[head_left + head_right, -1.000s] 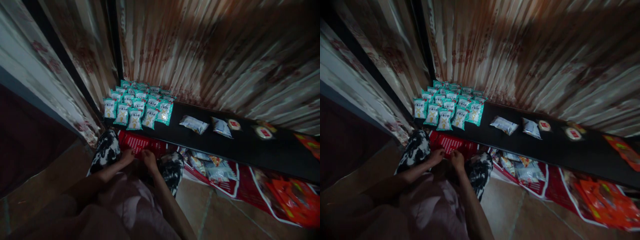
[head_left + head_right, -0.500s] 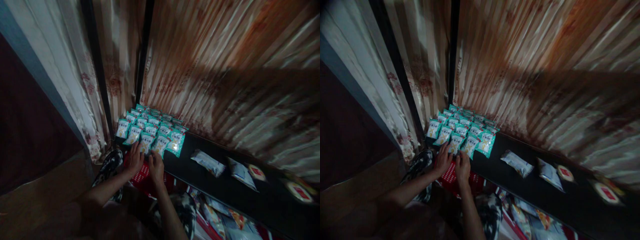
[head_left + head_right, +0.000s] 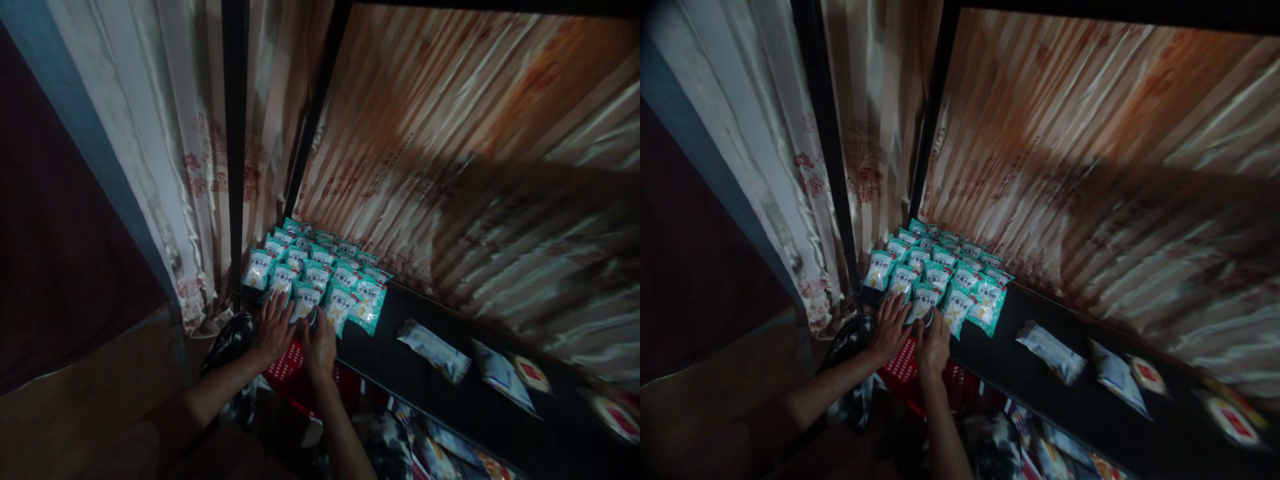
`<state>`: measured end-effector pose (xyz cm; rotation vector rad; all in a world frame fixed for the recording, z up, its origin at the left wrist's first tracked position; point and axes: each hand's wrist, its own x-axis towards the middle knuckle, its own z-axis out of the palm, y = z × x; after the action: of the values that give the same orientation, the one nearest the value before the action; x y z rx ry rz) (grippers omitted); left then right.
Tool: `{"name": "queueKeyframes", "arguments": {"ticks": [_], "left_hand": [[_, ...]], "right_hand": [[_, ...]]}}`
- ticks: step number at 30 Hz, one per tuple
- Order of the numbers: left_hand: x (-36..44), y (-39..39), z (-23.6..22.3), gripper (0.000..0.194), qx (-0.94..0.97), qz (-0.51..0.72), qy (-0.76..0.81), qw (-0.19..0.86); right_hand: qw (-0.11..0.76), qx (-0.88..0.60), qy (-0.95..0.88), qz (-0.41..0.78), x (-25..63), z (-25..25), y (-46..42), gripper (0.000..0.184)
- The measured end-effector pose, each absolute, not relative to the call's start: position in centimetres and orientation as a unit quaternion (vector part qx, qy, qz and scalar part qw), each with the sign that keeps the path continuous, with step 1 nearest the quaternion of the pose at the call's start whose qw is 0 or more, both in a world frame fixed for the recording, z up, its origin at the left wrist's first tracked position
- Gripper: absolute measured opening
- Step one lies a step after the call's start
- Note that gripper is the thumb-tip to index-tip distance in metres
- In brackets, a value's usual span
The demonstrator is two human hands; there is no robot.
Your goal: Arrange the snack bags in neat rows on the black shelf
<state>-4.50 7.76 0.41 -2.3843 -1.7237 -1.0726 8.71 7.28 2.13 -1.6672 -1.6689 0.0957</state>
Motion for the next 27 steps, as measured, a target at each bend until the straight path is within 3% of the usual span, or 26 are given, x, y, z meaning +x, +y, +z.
{"name": "queueKeyframes", "arguments": {"ticks": [11, 27], "left_hand": [[-3.8, 8.6, -1.3, 0.05, -0.763, -0.371, -0.529, -0.018], [-1.0, 6.2, 1.1, 0.049, -0.766, -0.426, -0.476, -0.075]], "right_hand": [[0.41, -0.667, -0.618, 0.076, 7.8, 2.3, 7.8, 0.054], [0.504, -0.653, -0.556, 0.101, 9.2, 4.6, 5.2, 0.054]]}}
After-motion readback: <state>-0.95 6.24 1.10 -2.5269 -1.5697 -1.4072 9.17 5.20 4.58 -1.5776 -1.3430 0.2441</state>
